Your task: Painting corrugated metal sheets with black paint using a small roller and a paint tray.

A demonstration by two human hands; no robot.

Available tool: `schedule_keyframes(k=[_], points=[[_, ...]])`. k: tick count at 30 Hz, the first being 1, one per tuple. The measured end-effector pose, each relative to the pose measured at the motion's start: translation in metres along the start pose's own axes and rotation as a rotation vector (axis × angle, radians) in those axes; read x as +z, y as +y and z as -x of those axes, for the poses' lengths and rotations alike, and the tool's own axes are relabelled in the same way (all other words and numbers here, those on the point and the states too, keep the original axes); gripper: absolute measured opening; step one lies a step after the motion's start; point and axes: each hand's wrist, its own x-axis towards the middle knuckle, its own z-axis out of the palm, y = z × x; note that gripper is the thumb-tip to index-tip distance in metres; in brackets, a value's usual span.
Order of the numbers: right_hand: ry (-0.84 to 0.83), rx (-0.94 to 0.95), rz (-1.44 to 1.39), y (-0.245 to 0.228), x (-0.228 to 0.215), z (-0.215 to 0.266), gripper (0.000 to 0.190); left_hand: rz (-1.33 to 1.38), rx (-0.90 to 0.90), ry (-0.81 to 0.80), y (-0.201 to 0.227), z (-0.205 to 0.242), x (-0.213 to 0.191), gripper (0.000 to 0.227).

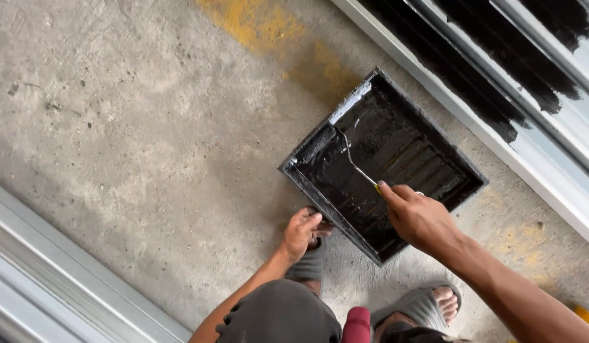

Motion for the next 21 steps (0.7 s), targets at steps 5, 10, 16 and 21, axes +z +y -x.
schedule_keyframes(k=[5,10,16,21], points=[[-0.151,0.060,0.058,-0.002,0.004,0.029,0.055,-0.025,-0.001,-0.019,-0.011,-0.015,-0.021,0.020],[-0.475,0.277,0.111,-0.014,-0.089,0.029,0.059,-0.038,0.016,-0.021,0.003,0.000,-0.002,0.014],[-0.158,0.185,0.148,0.026,-0.038,-0.022,0.065,-0.105,0.048,0.001,0.003,-0.003,-0.005,0.016],[-0.466,0.327,0.229,-0.002,-0.111,0.002,0.055,-0.188,0.092,0.004,-0.010,-0.018,-0.022,0.014]])
